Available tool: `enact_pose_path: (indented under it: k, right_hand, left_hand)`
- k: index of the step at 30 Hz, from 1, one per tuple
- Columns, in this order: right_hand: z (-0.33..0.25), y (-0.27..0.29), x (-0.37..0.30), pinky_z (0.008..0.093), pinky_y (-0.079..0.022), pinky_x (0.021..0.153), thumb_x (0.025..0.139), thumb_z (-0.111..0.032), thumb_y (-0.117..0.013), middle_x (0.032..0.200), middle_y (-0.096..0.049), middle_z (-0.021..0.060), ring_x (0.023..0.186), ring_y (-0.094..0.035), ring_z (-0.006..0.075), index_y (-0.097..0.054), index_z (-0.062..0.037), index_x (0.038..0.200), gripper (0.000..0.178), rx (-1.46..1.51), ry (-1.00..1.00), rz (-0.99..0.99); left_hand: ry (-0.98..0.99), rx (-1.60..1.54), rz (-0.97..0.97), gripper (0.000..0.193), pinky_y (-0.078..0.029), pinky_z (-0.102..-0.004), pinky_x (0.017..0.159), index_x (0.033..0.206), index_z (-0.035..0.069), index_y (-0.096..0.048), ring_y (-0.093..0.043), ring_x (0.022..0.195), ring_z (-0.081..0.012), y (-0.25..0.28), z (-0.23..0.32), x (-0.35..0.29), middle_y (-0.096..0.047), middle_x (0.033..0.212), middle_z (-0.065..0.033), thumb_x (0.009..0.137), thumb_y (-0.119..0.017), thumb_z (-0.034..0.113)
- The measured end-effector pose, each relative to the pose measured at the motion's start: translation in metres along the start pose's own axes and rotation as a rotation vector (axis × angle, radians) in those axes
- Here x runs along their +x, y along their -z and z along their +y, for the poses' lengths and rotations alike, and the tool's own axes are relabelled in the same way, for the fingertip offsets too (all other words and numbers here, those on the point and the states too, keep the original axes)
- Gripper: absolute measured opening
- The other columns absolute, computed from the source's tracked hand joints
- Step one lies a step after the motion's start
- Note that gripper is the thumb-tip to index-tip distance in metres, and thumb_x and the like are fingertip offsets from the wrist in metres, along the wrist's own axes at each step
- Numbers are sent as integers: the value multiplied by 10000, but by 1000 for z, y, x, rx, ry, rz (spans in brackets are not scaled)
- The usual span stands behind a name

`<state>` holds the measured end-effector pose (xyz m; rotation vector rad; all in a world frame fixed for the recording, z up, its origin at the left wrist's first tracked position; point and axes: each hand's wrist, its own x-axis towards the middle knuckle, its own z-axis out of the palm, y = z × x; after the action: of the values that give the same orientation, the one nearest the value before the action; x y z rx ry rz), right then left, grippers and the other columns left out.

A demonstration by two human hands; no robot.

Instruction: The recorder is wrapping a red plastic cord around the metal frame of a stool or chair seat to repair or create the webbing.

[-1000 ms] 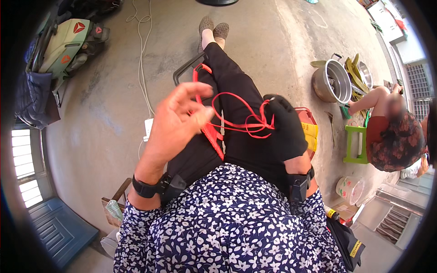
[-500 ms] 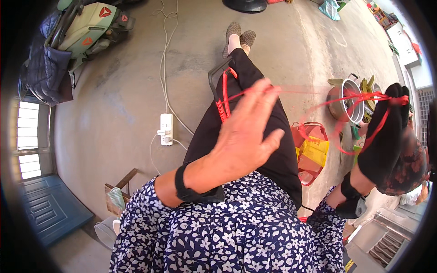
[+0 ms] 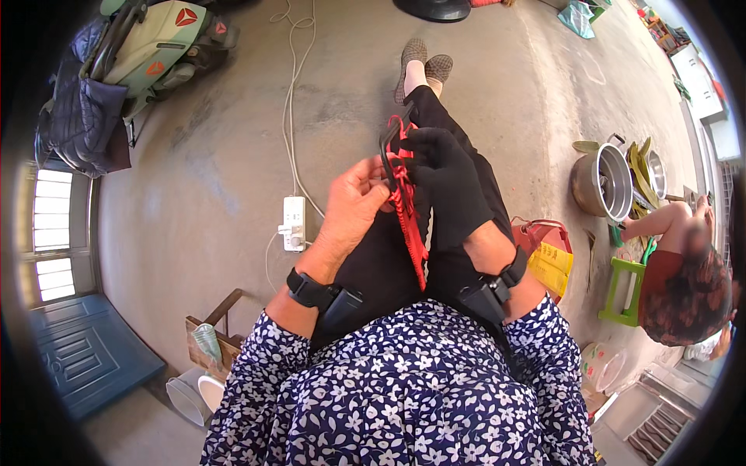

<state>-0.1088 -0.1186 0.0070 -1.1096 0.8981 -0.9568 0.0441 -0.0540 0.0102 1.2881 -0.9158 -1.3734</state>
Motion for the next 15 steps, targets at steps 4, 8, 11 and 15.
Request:
enact_pose_path:
  k: [4, 8, 11, 15]
  right_hand:
    - [5, -5, 2, 278, -522, 728, 758, -34, -659, 1010, -651, 117, 848, -651, 157, -534, -4, 1205, 465, -309, 210, 58]
    - [-1, 1, -8, 267, -515, 742, 758, -50, -680, 1012, -649, 93, 855, -643, 142, -550, 1, 1189, 453, -356, 160, 50]
    - [-15, 11, -21, 255, -505, 744, 781, -56, -676, 1011, -643, 72, 857, -619, 120, -560, 6, 1179, 419, -294, 78, 43]
    - [-43, 16, -39, 245, -493, 755, 800, -56, -672, 1016, -638, 63, 870, -595, 108, -552, 6, 1194, 416, -155, -30, 156]
  left_hand:
    - [-26, 47, 3, 304, -502, -209, 631, 1176, 7, -596, -601, 800, -67, 1, -8, 1, -649, 962, -18, 878, -538, 4]
    - [-48, 229, 64, 185, -478, -201, 552, 1057, 9, -651, -581, 731, -55, 5, -14, -1, -649, 885, -19, 885, -586, 33]
    - [-67, -74, 103, 130, -453, -198, 518, 1003, 19, -649, -564, 697, -56, 15, -5, -4, -651, 886, -37, 893, -596, 63]
    - [3, -650, 108, 126, -448, -230, 578, 1023, 48, -542, -557, 736, -108, 50, 42, -21, -619, 881, -71, 929, -499, 120]
